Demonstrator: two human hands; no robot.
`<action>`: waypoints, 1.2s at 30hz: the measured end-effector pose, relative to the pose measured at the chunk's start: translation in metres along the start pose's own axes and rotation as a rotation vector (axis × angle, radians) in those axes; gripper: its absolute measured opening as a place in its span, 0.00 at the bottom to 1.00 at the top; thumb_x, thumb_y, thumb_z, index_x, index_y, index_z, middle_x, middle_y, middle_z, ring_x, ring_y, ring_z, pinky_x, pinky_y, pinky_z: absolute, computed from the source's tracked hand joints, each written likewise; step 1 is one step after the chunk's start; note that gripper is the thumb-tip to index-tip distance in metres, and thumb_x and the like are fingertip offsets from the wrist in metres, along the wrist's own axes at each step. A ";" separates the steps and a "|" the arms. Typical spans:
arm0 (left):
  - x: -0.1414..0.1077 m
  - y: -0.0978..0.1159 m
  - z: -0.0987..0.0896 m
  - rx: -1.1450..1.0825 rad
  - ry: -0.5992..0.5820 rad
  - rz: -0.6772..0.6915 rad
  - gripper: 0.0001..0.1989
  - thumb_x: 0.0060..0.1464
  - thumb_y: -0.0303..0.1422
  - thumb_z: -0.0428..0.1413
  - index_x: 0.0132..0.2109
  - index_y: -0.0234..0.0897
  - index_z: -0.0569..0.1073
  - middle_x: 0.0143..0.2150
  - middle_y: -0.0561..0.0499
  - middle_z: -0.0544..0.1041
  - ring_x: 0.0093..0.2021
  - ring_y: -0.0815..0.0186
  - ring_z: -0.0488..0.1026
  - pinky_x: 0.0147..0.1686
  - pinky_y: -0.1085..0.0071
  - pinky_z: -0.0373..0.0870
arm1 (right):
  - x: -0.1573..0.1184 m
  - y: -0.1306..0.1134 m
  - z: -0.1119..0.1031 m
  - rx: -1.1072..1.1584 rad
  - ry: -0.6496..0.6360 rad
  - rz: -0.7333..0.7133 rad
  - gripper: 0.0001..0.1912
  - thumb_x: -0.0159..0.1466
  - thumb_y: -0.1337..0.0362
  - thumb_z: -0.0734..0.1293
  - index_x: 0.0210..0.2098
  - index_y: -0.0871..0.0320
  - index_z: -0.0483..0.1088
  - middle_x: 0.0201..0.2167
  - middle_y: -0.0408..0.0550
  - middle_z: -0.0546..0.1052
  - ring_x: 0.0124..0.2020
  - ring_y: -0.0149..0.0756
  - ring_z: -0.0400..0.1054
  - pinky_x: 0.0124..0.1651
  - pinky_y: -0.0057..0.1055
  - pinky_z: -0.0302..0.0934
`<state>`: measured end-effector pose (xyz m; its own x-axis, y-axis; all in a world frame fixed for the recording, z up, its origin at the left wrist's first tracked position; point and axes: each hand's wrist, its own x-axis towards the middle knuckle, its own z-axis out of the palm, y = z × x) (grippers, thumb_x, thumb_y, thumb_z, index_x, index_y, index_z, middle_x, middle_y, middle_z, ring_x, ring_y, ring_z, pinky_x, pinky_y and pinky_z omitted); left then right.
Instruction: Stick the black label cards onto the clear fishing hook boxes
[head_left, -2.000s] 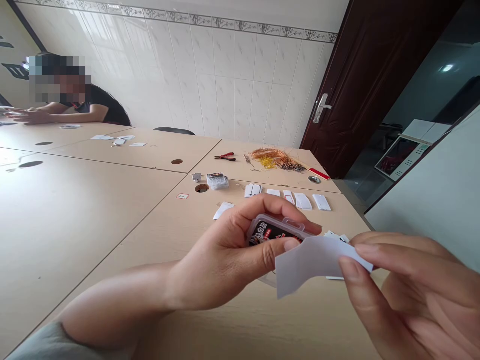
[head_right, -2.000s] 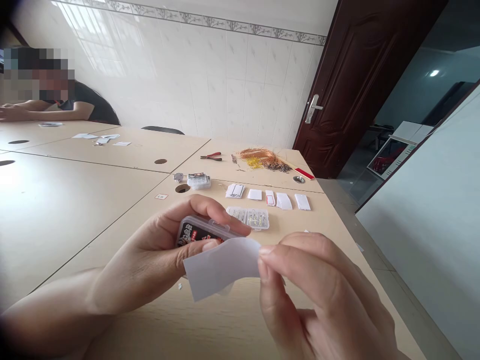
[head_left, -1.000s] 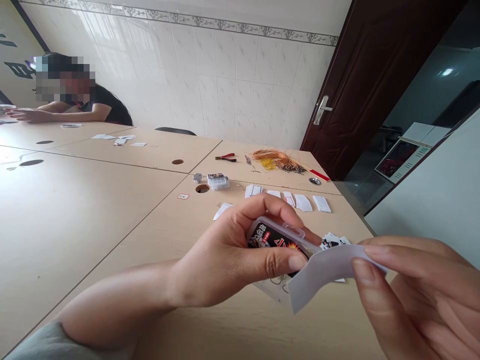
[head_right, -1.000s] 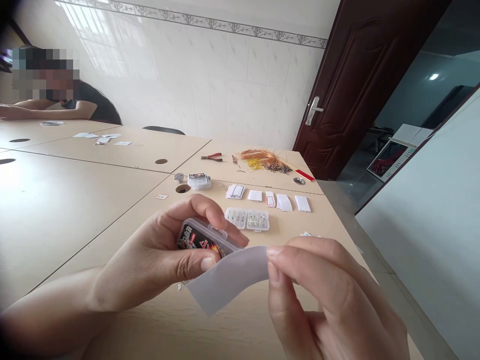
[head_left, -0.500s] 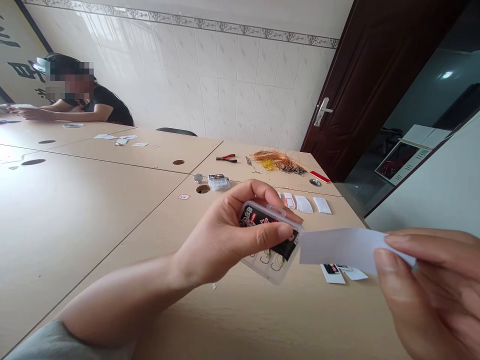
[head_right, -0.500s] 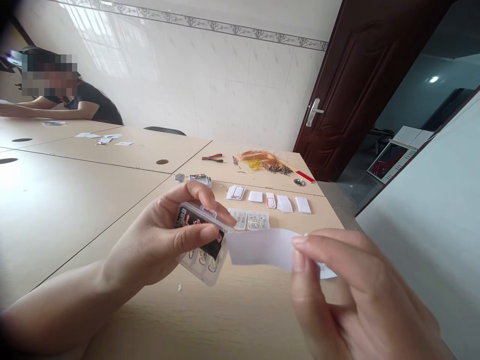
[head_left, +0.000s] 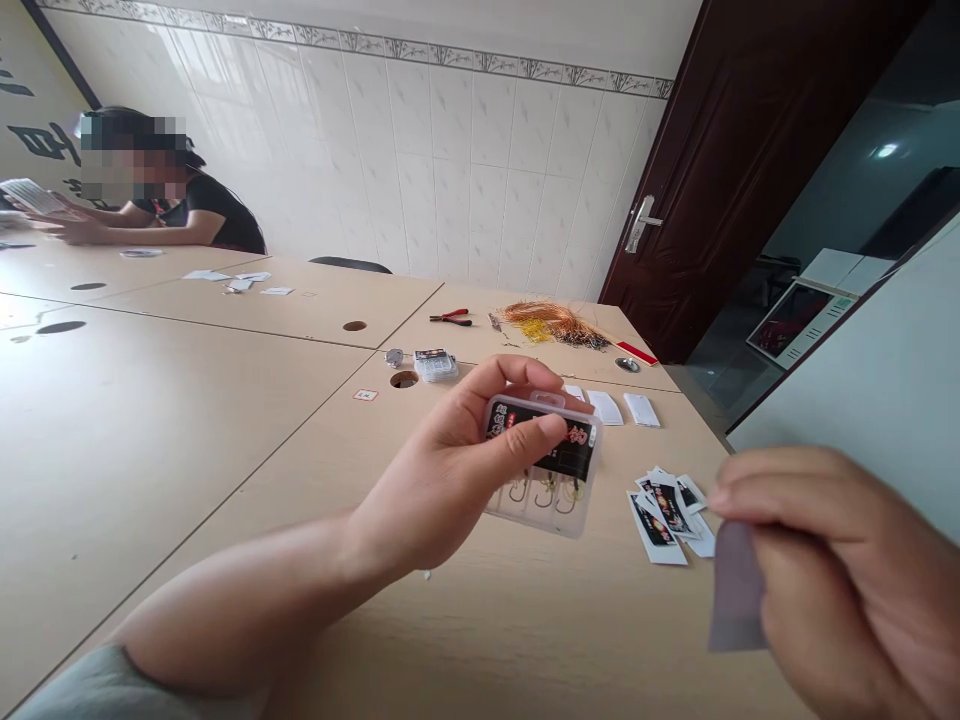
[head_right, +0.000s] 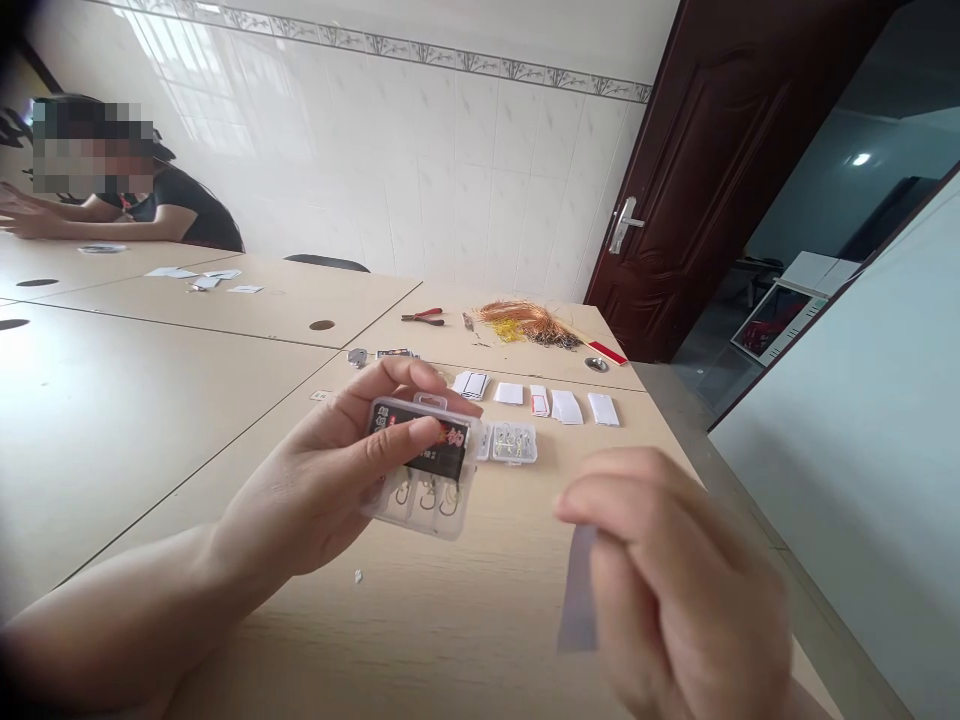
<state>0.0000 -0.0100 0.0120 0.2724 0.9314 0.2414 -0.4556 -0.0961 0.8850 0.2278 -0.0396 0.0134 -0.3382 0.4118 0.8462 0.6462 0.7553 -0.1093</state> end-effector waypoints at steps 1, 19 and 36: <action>-0.001 0.000 0.002 -0.020 0.015 -0.026 0.05 0.62 0.29 0.63 0.43 0.41 0.74 0.42 0.54 0.81 0.39 0.71 0.77 0.39 0.78 0.72 | 0.001 -0.002 0.002 0.015 -0.039 -0.045 0.12 0.65 0.77 0.62 0.42 0.55 0.69 0.34 0.44 0.77 0.33 0.31 0.75 0.34 0.26 0.71; -0.005 0.006 0.004 -0.211 -0.075 -0.197 0.05 0.63 0.28 0.60 0.45 0.40 0.76 0.45 0.49 0.79 0.42 0.66 0.78 0.39 0.75 0.77 | 0.006 -0.005 0.017 -0.095 -0.098 -0.120 0.10 0.72 0.63 0.64 0.49 0.60 0.73 0.30 0.45 0.82 0.29 0.32 0.78 0.36 0.25 0.71; -0.006 0.005 0.004 -0.161 -0.067 -0.181 0.05 0.64 0.28 0.59 0.46 0.42 0.76 0.46 0.51 0.79 0.42 0.67 0.77 0.39 0.76 0.77 | 0.007 -0.010 0.012 -0.110 -0.091 -0.150 0.08 0.73 0.62 0.63 0.40 0.56 0.71 0.28 0.44 0.83 0.27 0.30 0.77 0.34 0.24 0.70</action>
<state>-0.0002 -0.0170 0.0163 0.4152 0.9023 0.1157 -0.5218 0.1321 0.8428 0.2108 -0.0385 0.0143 -0.4931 0.3472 0.7977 0.6534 0.7532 0.0761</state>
